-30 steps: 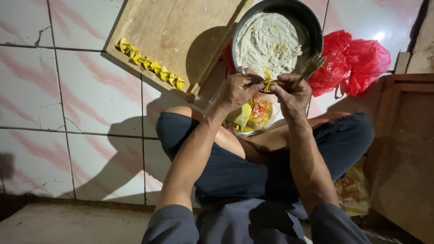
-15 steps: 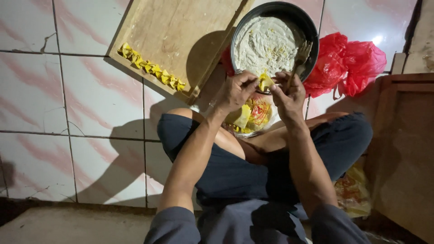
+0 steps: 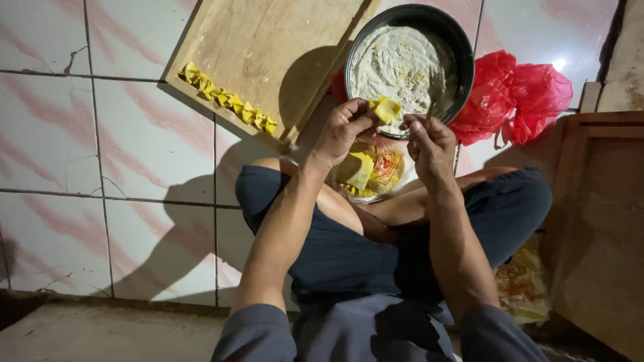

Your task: A person sitting on the floor fills yellow dumpling wrappers with a white mixture from a bowl and folds them into shape, placing them on a wooden board.

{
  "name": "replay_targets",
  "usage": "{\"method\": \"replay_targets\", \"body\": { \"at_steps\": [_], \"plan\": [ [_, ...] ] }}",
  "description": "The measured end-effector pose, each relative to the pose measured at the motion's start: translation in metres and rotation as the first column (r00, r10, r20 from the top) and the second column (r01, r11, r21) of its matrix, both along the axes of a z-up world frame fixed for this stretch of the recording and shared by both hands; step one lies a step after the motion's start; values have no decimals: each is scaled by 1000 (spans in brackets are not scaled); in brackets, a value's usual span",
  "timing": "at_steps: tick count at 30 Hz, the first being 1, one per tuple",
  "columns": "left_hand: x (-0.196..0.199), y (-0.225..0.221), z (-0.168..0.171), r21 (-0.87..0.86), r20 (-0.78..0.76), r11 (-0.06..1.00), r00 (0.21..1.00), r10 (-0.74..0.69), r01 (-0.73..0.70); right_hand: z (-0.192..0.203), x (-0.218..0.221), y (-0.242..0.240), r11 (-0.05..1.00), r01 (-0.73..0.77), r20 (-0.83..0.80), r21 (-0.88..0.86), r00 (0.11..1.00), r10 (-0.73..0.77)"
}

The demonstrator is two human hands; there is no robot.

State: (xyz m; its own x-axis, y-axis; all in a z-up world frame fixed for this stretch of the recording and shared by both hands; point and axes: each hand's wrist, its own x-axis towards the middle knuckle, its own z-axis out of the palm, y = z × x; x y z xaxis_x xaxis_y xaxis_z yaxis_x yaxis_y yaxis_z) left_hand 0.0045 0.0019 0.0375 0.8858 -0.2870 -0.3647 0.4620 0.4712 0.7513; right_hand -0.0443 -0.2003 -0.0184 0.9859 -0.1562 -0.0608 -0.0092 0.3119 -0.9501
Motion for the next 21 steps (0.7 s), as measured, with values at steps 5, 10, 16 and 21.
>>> {"method": "replay_targets", "body": {
  "at_steps": [5,10,16,21],
  "plan": [
    [-4,-3,-2,72,78,995,994,-70,64,15,15,1,995,-92,-12,-35,996,91],
    [-7,-14,-50,407,299,913,941,-160,26,26,21,6,987,-115,-122,-114,987,101],
    [-11,-2,-22,679,392,733,865,-314,-42,69,22,18,962,-168,-175,-216,976,131],
    [-12,6,0,571,336,821,907,-256,20,86,22,23,877,-293,-173,-381,954,243]
  ]
}}
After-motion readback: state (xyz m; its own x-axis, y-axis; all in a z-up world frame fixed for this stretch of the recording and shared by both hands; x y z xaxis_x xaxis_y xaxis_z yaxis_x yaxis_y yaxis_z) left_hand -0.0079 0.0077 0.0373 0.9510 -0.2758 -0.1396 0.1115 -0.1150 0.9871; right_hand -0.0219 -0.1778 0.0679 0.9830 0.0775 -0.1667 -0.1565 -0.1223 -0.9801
